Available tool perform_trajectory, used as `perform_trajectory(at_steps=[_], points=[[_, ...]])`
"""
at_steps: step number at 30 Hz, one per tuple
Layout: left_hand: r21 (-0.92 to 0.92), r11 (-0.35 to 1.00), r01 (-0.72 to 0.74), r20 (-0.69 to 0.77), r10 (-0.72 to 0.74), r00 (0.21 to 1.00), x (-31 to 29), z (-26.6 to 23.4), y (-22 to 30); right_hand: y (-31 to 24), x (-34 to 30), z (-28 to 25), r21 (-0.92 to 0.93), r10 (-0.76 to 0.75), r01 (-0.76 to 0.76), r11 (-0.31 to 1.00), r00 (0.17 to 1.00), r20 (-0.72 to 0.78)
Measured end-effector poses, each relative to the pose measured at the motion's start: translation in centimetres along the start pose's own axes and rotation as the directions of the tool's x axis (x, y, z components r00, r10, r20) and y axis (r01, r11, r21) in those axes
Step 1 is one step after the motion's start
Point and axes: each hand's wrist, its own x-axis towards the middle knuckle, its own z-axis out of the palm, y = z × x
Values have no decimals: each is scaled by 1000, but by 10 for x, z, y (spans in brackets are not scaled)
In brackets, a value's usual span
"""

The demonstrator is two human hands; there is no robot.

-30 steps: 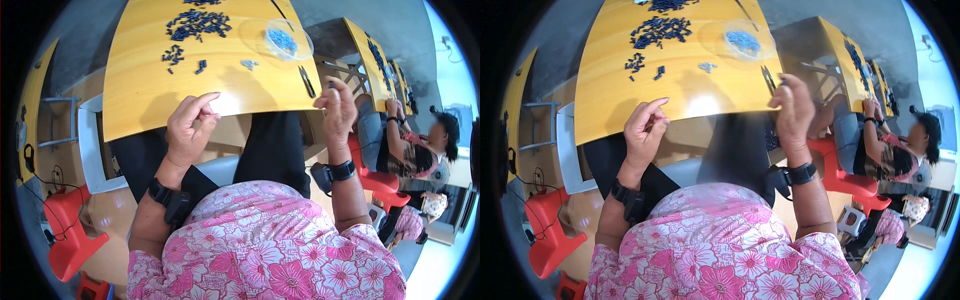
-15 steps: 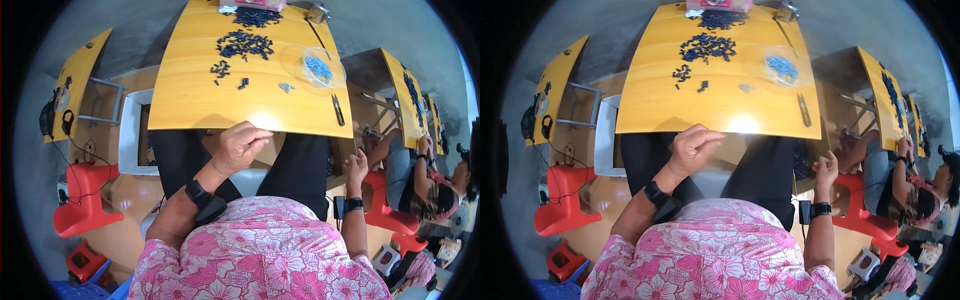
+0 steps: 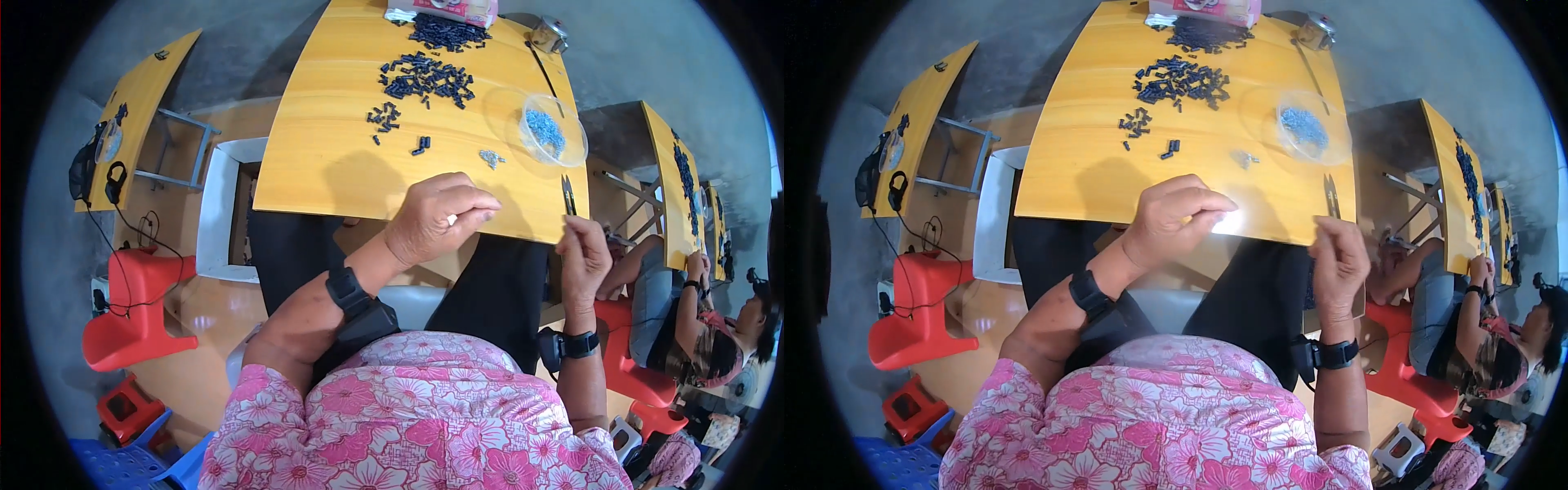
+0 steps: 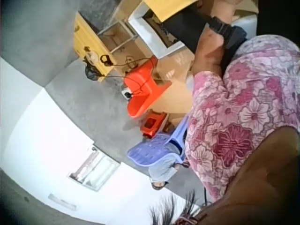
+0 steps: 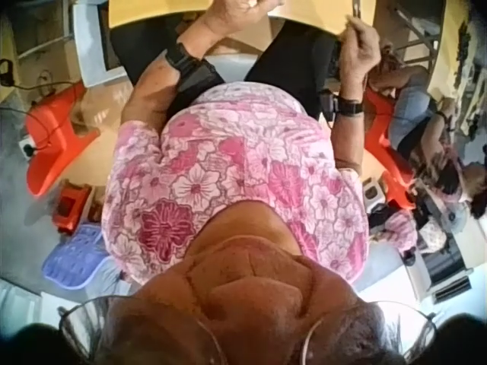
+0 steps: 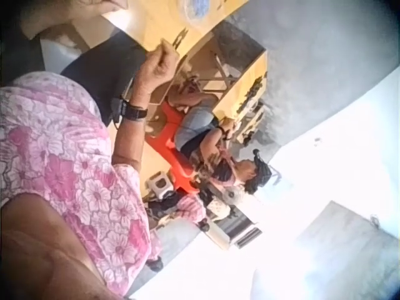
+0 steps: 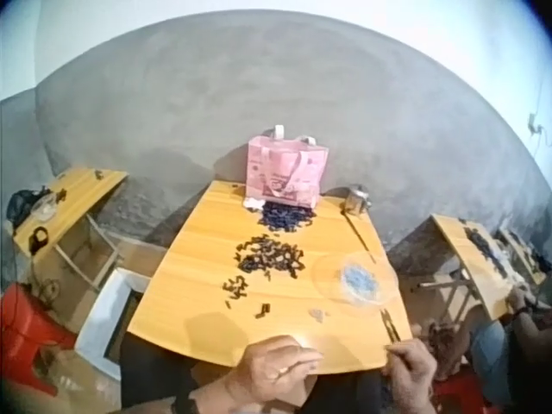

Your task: Assembling small black plastic components by hand at a workbench.

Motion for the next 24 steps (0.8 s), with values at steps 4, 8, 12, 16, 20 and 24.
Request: perform_trajectory(at_steps=[4, 8, 12, 16, 20, 24], points=[[-31, 999, 9, -23, -10, 1000, -9, -3, -7, -34, 20, 45, -95, -100, 124, 988, 969, 228], [-27, 997, 79, 4, -79, 997, -21, -22, -8, -40, 41, 96, -92, -158, 203, 975, 920, 360], [-140, 985, 97, -24, -102, 995, -20, -33, -6, -50, 56, 143, -130, -304, 395, 909, 844, 441], [-182, 982, 53, -100, -72, 992, -22, -34, -10, -49, 62, 172, -267, -277, 441, 857, 831, 483], [-238, 969, 65, -85, -88, 992, -23, -35, -10, -42, 65, 179, -340, -212, 433, 835, 823, 527], [-251, 966, 66, -88, -91, 992, -25, -36, -12, -43, 65, 180, -375, -208, 465, 802, 806, 555]])
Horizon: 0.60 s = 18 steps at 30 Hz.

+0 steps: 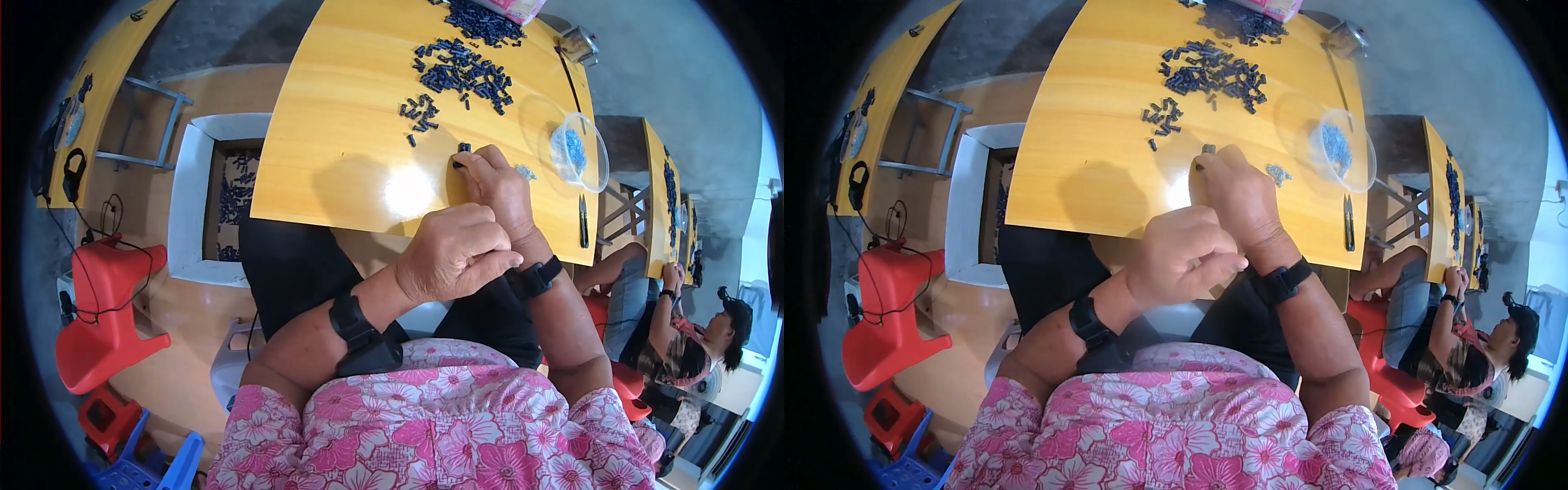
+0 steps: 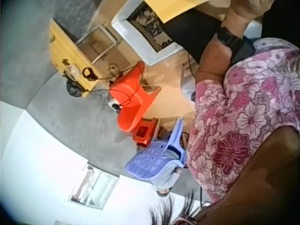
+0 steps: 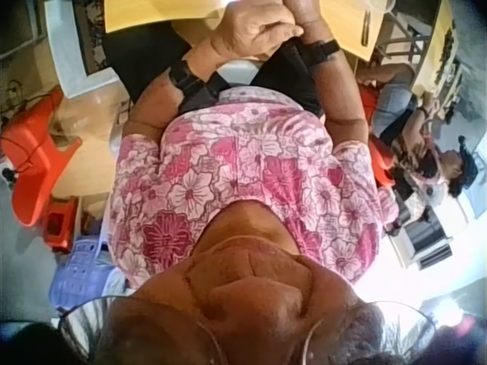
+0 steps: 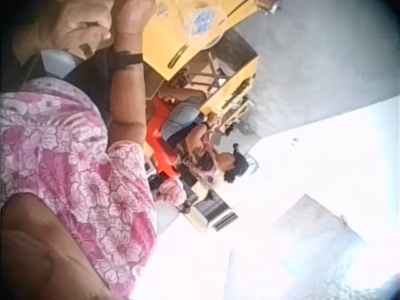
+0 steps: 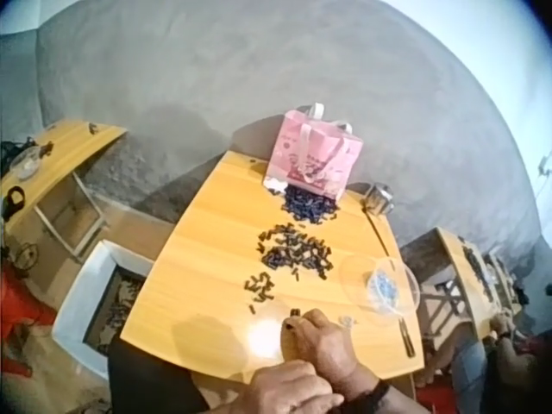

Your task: Assembling small black plastic components by hand at a workbench.

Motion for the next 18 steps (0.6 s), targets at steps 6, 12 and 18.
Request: perform_trajectory(at_steps=[6, 12, 18], points=[[22, 999, 25, -28, -24, 999, 2, 0, -3, 1, -12, -1, -15, 91, -91, 996, 995, 43], [39, 987, 154, -88, -150, 985, 2, -3, -11, 5, -29, -9, 101, 8, -2, 995, 998, -57], [-6, 954, 300, -141, -298, 944, 3, 1, -20, 9, -45, -17, 757, 414, -329, 564, 906, 85]])
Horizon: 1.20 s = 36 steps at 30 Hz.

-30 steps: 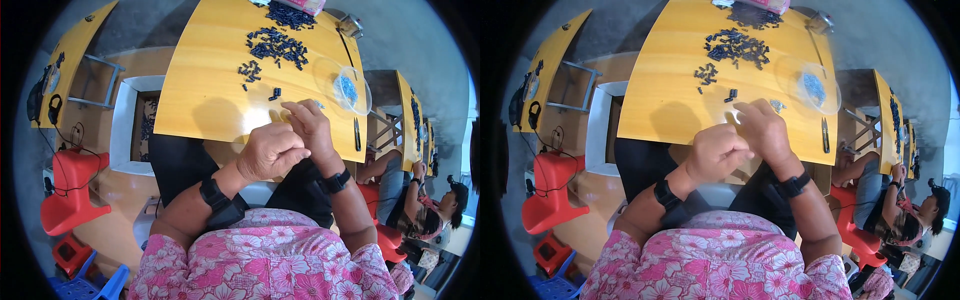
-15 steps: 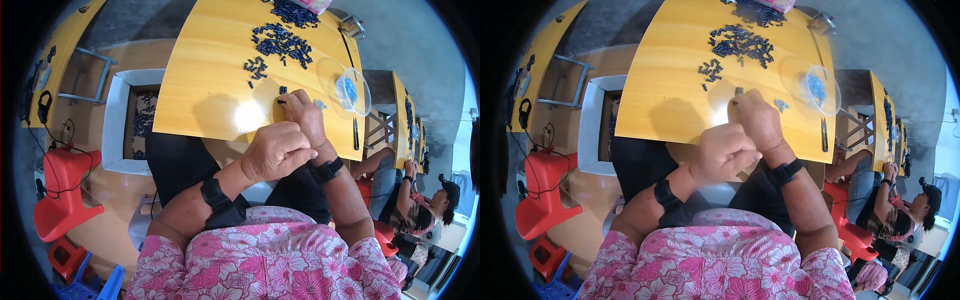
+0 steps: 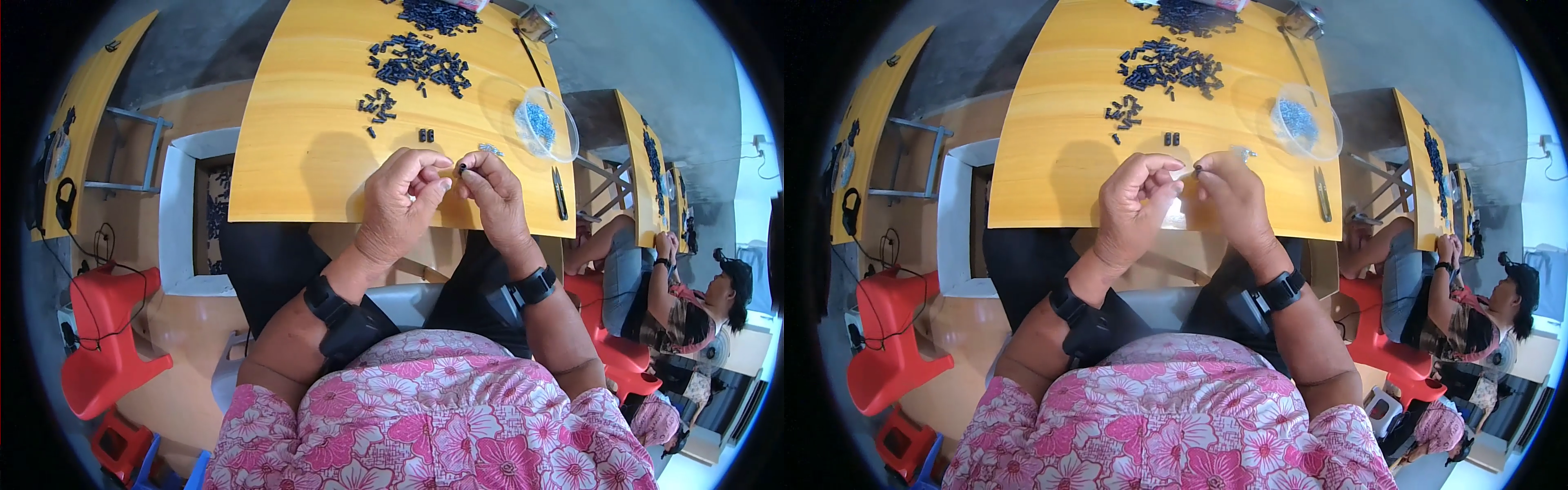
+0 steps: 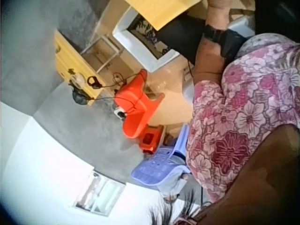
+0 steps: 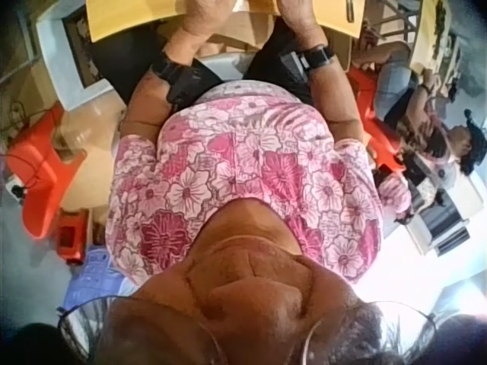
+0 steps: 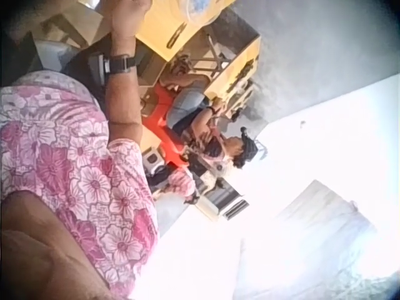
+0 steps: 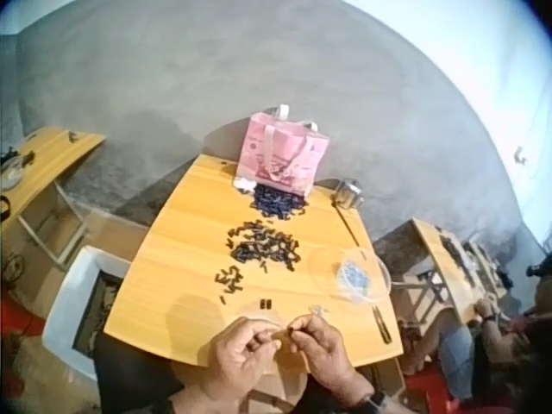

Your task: Assembling small black plastic components by hand at a workbench.

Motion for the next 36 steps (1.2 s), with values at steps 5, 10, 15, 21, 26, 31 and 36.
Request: perform_trajectory(at_steps=[5, 10, 15, 21, 26, 31, 36], points=[[-43, 999, 1, 32, 1, 1000, -1, 3, -3, -20, -10, 1, 223, 71, -93, 971, 992, 104], [-72, 995, 64, 47, -60, 997, -1, -1, -5, -26, -15, 6, 227, 57, -81, 971, 993, 108], [-200, 965, 168, 105, -150, 983, -1, -3, -8, -24, -15, 10, 325, 80, -102, 940, 994, 81], [-167, 965, 200, 177, -170, 969, 0, -9, -8, -25, -16, 12, 308, 38, -40, 950, 999, 11], [-300, 909, 288, 243, -219, 945, 0, -7, -6, -25, -17, 10, 319, 31, -33, 947, 999, 13], [-253, 923, 289, 273, -219, 937, 1, -10, -2, -29, -17, 7, 245, 13, -15, 969, 1000, 10], [-200, 927, 317, 315, -245, 917, 1, -10, -3, -26, -16, 2, 208, -22, 15, 978, 999, 31]])
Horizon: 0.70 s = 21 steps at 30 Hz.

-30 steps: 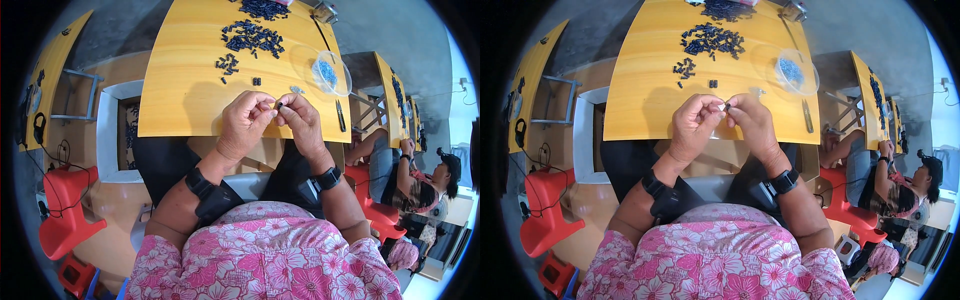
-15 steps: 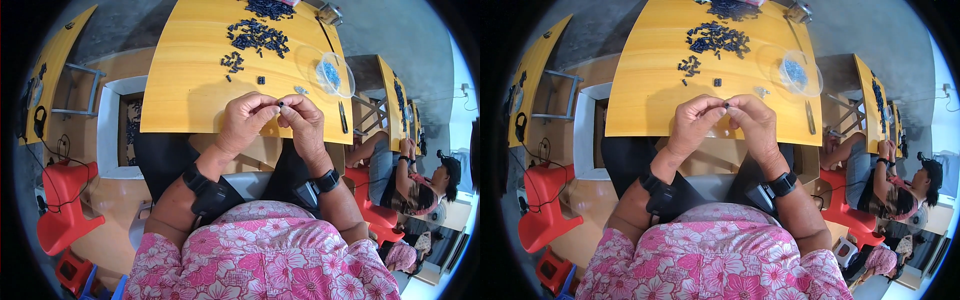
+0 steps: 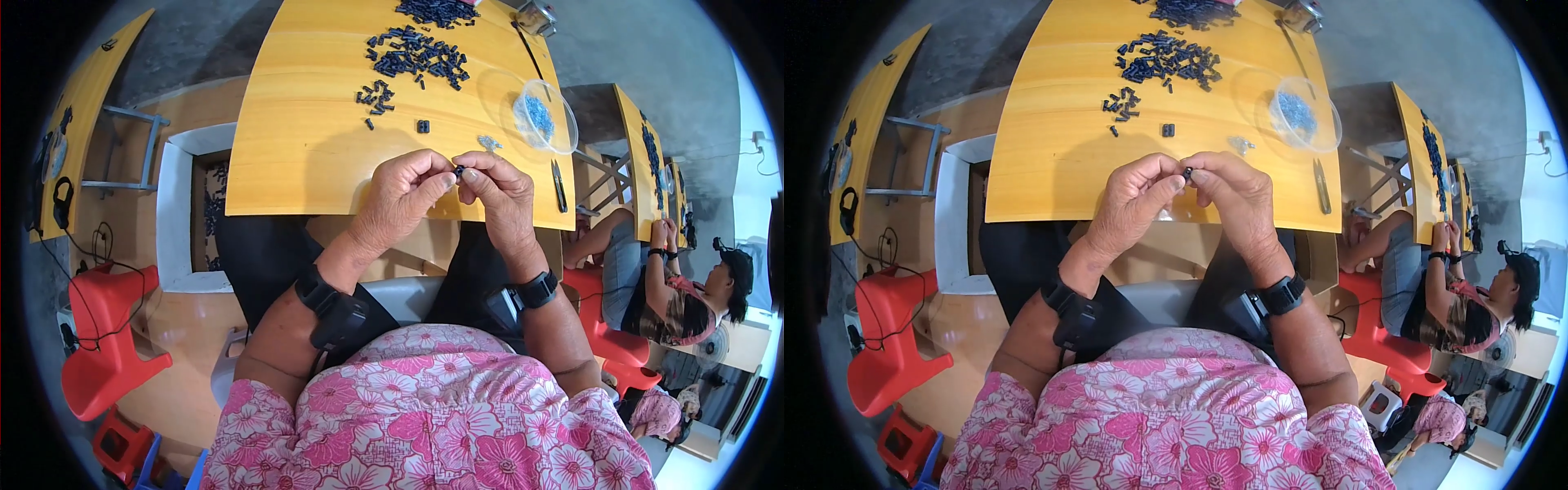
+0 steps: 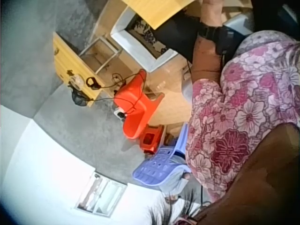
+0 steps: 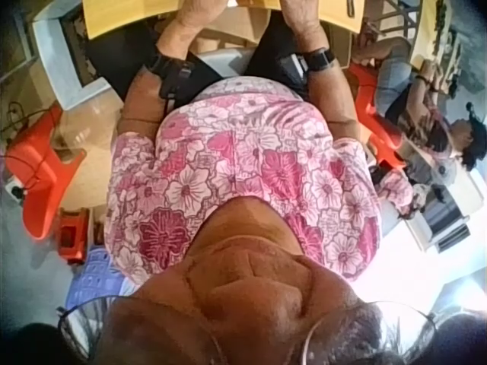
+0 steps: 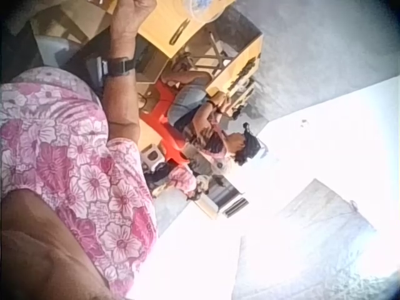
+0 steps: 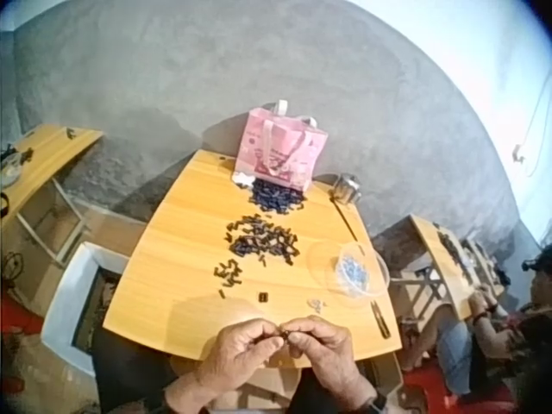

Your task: Assembling small black plastic components by hand at a workbench.

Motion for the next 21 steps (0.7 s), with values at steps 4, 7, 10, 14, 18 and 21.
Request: perform_trajectory(at_steps=[4, 7, 10, 14, 18, 21], points=[[27, 1000, -13, 26, 12, 1000, 2, 1, -3, 4, -3, -2, -18, -4, 4, 1000, 1000, -12], [39, 999, 27, 58, -29, 998, 1, 2, -2, 4, -6, -2, -44, -4, 3, 999, 1000, -18], [3, 999, 41, 65, -42, 997, -1, 4, -2, 7, -12, -1, -81, -5, 3, 997, 1000, -27], [111, 994, 25, 62, -32, 998, -1, 9, -6, 12, -22, -3, -111, 11, -22, 994, 995, -101], [227, 968, -106, 25, 103, 994, 1, 14, -2, 26, -24, -13, -245, -104, 64, 967, 982, -155], [281, 952, -120, -2, 126, 992, 1, 12, -2, 37, -18, -27, -424, -126, -3, 906, 953, -276]])
